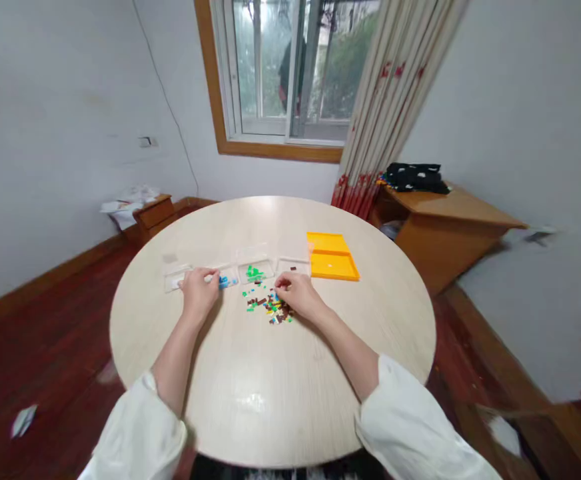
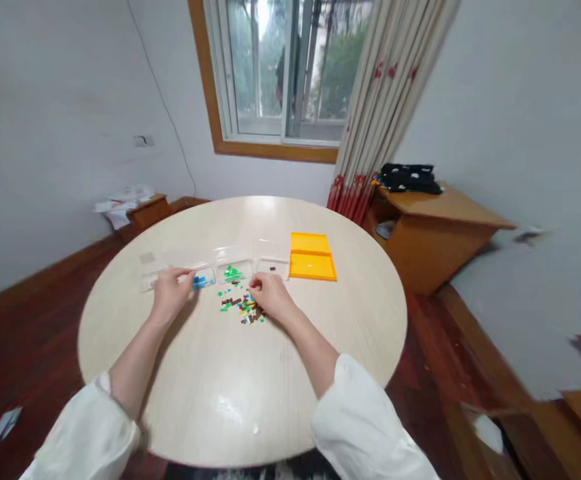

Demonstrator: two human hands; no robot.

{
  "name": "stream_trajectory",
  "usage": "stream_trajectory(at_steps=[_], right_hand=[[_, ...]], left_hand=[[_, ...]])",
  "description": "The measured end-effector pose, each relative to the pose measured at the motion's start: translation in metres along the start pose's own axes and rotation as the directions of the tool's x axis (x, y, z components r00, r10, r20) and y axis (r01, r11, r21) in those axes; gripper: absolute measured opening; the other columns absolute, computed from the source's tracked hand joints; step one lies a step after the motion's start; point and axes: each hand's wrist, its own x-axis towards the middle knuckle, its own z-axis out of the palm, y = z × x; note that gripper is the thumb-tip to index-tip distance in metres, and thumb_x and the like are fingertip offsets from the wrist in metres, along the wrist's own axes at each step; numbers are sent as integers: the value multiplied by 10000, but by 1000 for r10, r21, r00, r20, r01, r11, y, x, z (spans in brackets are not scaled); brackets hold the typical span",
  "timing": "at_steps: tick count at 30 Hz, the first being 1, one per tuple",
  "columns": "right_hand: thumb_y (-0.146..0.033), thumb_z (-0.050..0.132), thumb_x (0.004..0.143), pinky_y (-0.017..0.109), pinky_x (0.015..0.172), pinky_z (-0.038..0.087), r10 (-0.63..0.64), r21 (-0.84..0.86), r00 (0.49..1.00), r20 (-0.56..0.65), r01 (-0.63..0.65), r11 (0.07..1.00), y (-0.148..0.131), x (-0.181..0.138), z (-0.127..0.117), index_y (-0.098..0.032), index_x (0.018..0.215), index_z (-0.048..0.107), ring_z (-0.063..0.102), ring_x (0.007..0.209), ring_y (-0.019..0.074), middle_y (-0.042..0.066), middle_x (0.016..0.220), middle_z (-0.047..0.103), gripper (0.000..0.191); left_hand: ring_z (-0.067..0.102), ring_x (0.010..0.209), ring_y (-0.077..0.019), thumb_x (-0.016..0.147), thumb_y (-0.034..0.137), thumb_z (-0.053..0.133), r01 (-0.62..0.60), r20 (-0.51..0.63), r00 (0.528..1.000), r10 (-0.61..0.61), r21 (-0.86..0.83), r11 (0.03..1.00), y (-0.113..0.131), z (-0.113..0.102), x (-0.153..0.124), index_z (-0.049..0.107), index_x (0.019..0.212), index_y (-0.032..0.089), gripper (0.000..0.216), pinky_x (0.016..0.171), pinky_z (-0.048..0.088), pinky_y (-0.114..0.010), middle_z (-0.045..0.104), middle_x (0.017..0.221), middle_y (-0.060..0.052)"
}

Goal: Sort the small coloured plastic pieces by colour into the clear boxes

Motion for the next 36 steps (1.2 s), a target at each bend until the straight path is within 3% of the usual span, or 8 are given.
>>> stream_trajectory(at_steps=[3,6,11,17,30,33,36], right_hand=[[-150,573,659,244,631,445,17,184,994,-106,3,983,1,4,2,-150,731,625,565,633,117,4,664,625,90],[-211,614,636,248,617,462,60,376,989,-135,-4,927,0,6,4,-153,713,610,575,629,124,7,672,629,96],[-313,684,585,245,565,460,111,509,988,-103,-43,860,-3,6,7,-158,655,592,562,569,121,-1,608,605,194],[-355,692,589,232,544,452,105,517,992,-72,-53,854,-5,3,11,-157,658,585,564,554,118,-4,589,598,235],[-252,625,659,240,604,485,73,502,997,-5,-61,863,-4,2,13,-156,714,615,606,610,129,11,639,637,111],[-203,583,694,244,626,488,84,402,996,-27,-66,913,1,4,11,-154,758,640,615,641,130,18,678,658,99],[-147,550,717,245,650,476,51,164,998,-47,-42,986,5,4,5,-150,777,664,605,660,126,26,712,672,129]], left_hand=[[566,841,-223,765,273,569,-182,16,983,184,-100,978,14,0,-7,658,713,181,138,796,365,-370,679,809,-56],[553,851,-204,764,270,595,-340,43,933,356,-206,918,29,2,-18,670,753,208,99,803,362,-359,671,819,-34],[540,851,-198,744,223,644,-429,103,873,477,-307,850,47,10,-33,688,849,225,114,775,364,-348,671,840,-27],[540,834,-201,743,219,650,-425,118,864,489,-350,835,50,14,-35,692,836,219,102,766,372,-355,675,823,-29],[558,816,-203,777,217,593,-422,123,863,489,-356,834,54,12,-36,680,774,214,87,767,378,-361,681,798,-37],[560,813,-201,765,220,593,-388,84,898,432,-314,867,51,10,-31,668,745,209,79,772,377,-356,682,792,-35],[562,816,-216,757,235,587,-287,28,954,298,-195,938,44,6,-24,657,703,196,96,773,367,-363,686,784,-45]])
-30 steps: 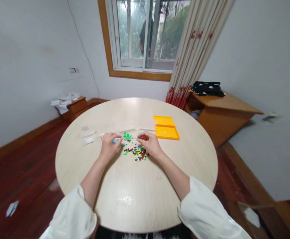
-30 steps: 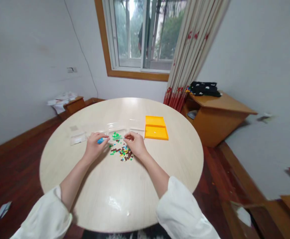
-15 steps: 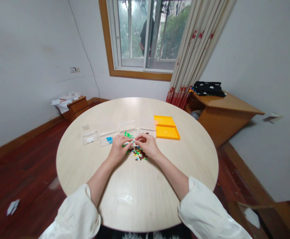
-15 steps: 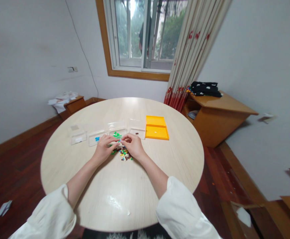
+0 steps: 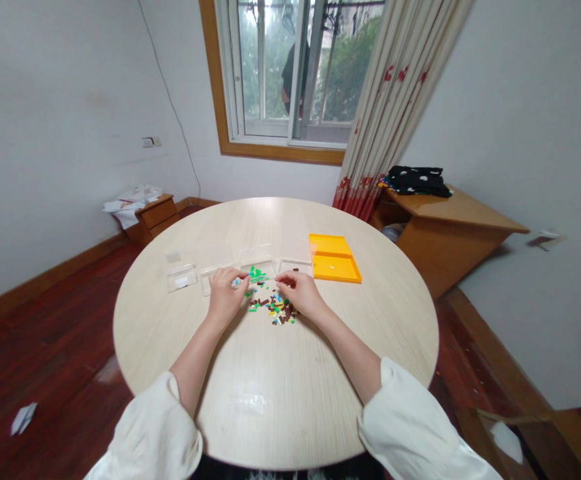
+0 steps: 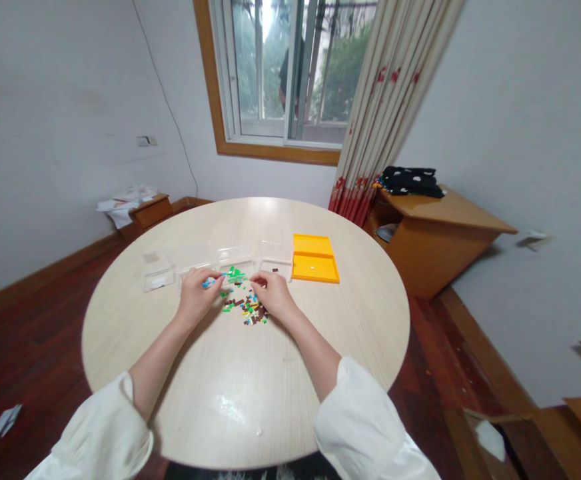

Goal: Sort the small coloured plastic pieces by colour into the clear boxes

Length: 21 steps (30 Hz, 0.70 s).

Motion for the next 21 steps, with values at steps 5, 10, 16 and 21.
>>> stream_trajectory(at_steps=[5,10,16,21], right_hand=[[-107,564,732,241,695,450,-5,-338,996,93,37,940,-3,-2,-10,-136,766,697,610,715,144,70,768,691,141],[-116,577,736,222,671,434,25,-445,987,159,49,894,-9,-5,-11,-144,742,716,608,705,144,72,749,692,142],[-101,575,730,229,621,418,55,-435,983,174,26,900,-9,-6,-9,-146,704,713,600,648,148,69,698,689,148],[-92,560,735,228,631,408,54,-431,982,179,29,902,-10,-7,-8,-139,707,705,599,670,151,73,705,683,155]], left_hand=[[550,878,-268,786,267,509,197,-43,980,-193,201,959,-15,-8,5,677,756,181,191,765,343,-395,690,839,-80],[535,907,-298,795,268,457,243,-30,969,-244,274,931,-20,-11,5,690,799,180,249,763,329,-420,686,897,-107],[533,857,-313,774,261,463,203,-42,979,-199,281,938,-27,-8,4,703,779,187,251,740,334,-444,689,843,-124],[535,842,-307,765,261,464,214,-44,977,-210,301,929,-28,-8,5,708,773,197,253,741,338,-442,692,833,-119]])
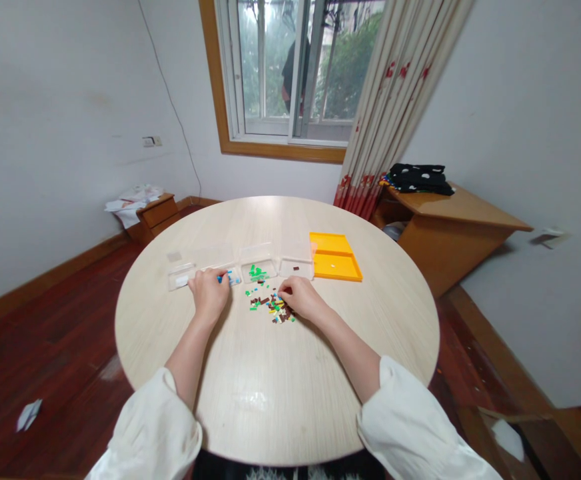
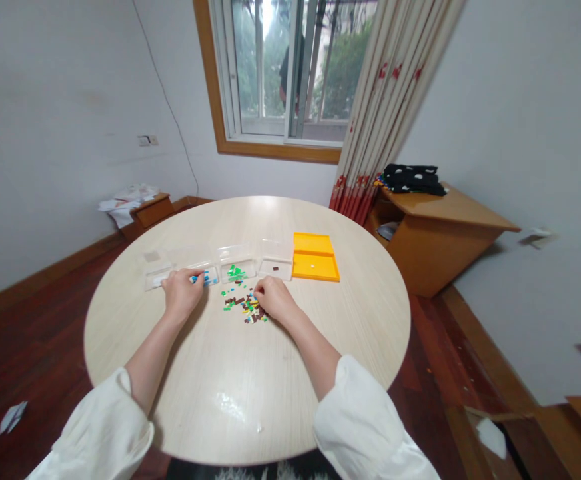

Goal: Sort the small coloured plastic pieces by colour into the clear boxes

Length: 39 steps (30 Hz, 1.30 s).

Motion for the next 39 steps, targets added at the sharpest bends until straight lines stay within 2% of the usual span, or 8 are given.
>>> stream_trajectory(at_steps=[7,11,14,17,22,31,36,39], right_hand=[[-91,520,766,239,673,392,-8,-88,1000,17,9,996,-2,-1,0,-127,723,676,585,739,164,96,773,670,166],[-103,513,787,245,701,388,-21,-74,999,-45,17,997,-1,-1,1,-129,741,653,572,762,158,91,793,659,149],[-112,511,797,246,696,395,-32,46,991,-133,38,998,-2,1,2,-143,748,642,566,722,144,62,751,657,143],[-128,528,790,250,705,407,-71,145,973,-220,104,984,-5,2,3,-157,731,634,565,701,134,41,737,657,124],[-161,537,762,239,664,433,-85,304,959,-270,169,938,-9,1,7,-174,756,598,566,663,117,8,717,639,62],[-188,577,709,220,601,446,-31,498,976,-216,138,856,-17,-2,10,-178,738,520,591,626,111,-27,649,603,64],[-193,558,720,226,613,453,-56,499,976,-209,156,852,-15,-1,10,-172,760,549,593,639,113,-14,678,622,46],[-165,545,727,232,643,453,-71,429,970,-232,167,888,-9,2,9,-165,765,582,587,661,113,-2,707,632,53]], left_hand=[[530,874,-336,789,294,460,49,63,997,-51,39,998,1,-3,0,704,773,182,269,752,332,-471,688,847,-137],[541,869,-310,787,319,497,46,-3,999,-47,-38,998,4,-3,0,678,701,183,242,775,343,-460,690,815,-112],[559,817,-248,769,279,540,-87,-21,996,85,-219,972,12,-3,-3,656,669,188,178,780,379,-403,682,761,-74],[563,790,-203,767,245,564,-262,6,957,290,-413,872,23,0,-10,666,728,193,121,767,411,-354,682,773,-54],[563,839,-202,759,233,600,-335,56,904,423,-521,785,34,5,-20,685,856,220,130,790,420,-373,689,857,-53],[573,782,-194,766,205,607,-364,79,877,474,-534,763,35,8,-20,669,760,207,62,765,422,-369,695,798,-47],[578,792,-194,771,200,589,-352,81,884,461,-534,769,35,8,-21,656,741,208,74,781,420,-371,696,794,-39],[572,778,-193,766,209,585,-330,66,905,421,-517,790,35,6,-20,655,737,206,75,766,423,-359,689,773,-38]])
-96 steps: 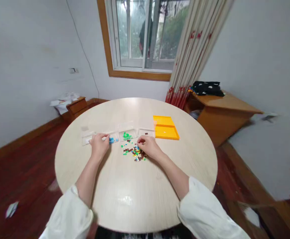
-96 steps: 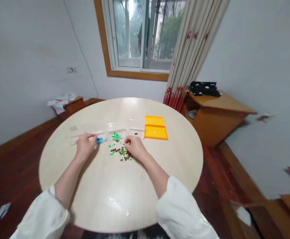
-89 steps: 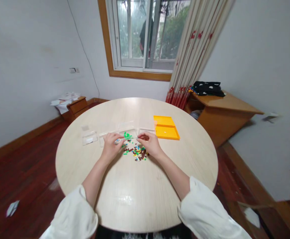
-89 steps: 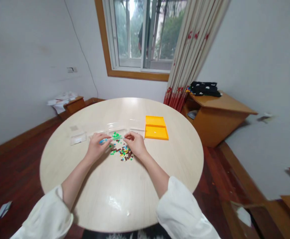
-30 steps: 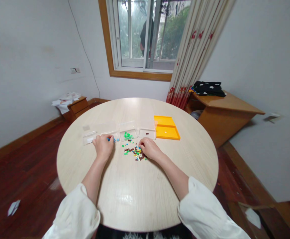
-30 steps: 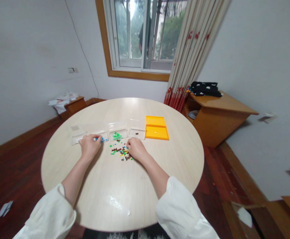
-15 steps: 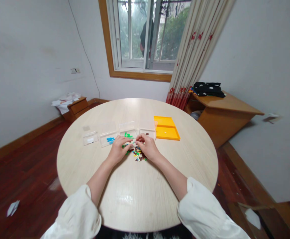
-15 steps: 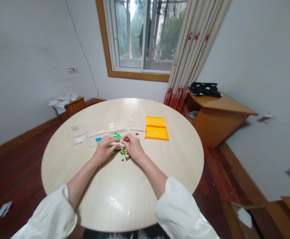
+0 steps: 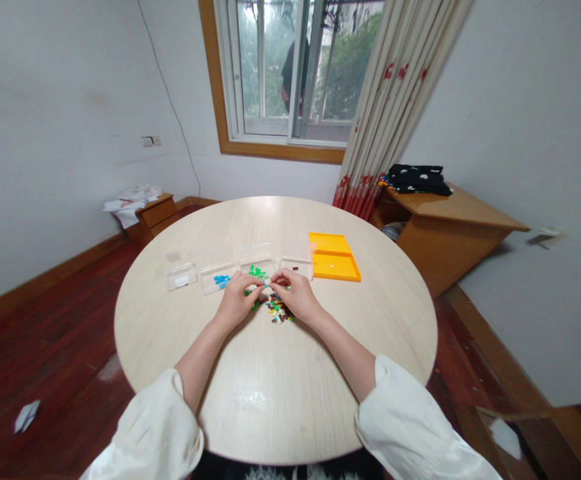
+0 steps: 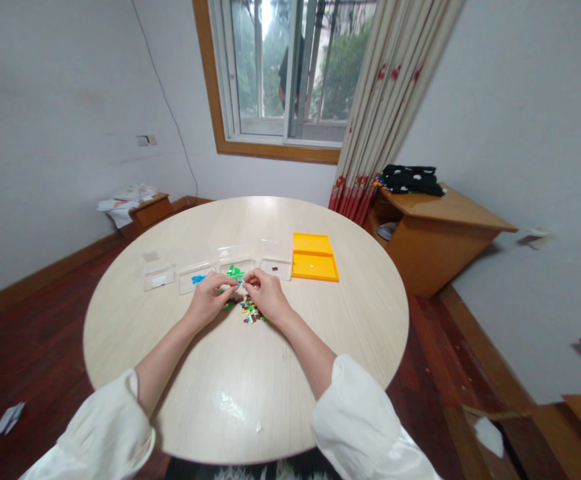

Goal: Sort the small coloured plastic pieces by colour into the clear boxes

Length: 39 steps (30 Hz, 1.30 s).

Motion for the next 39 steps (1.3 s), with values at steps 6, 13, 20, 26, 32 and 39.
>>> stream_trajectory(at_steps=[6,13,20,26,32,39], right_hand=[[-106,572,710,237,661,414,53,-342,992,115,-10,940,6,2,-14,-145,711,639,552,673,120,29,705,627,77],[-138,612,706,244,672,388,119,-511,967,223,12,860,-1,-2,-18,-135,660,656,543,730,150,68,750,622,64],[-121,568,740,239,676,377,131,-550,962,242,25,835,0,-3,-17,-135,694,663,547,729,149,71,758,629,107],[-111,551,768,242,736,377,94,-550,969,230,50,833,-1,-3,-15,-130,714,639,543,788,148,68,784,615,105],[-114,535,787,237,683,385,96,-466,986,137,-21,884,-3,-1,-14,-132,738,632,554,731,139,58,751,632,110],[-125,572,754,225,647,410,86,-233,996,4,-82,969,-2,1,-9,-145,705,638,565,637,115,20,678,647,85]], left_hand=[[557,769,-214,759,236,562,210,-239,957,-165,177,961,-15,-12,4,648,674,195,127,755,409,-357,679,737,-46],[555,870,-269,775,247,505,385,-273,911,-309,298,873,-26,-21,4,693,782,184,199,806,377,-399,694,835,-86],[555,885,-286,788,257,483,402,-269,909,-318,368,838,-29,-21,4,704,807,190,231,796,372,-406,702,851,-86],[560,894,-279,790,254,475,433,-247,900,-359,415,800,-30,-22,4,709,861,185,254,802,374,-395,705,889,-82],[565,873,-272,790,265,490,400,-278,909,-311,370,838,-32,-21,4,707,829,184,235,799,385,-394,706,862,-83],[577,811,-197,774,222,568,23,-77,997,-16,81,996,-14,-6,2,686,797,190,126,778,421,-346,707,834,-50]])
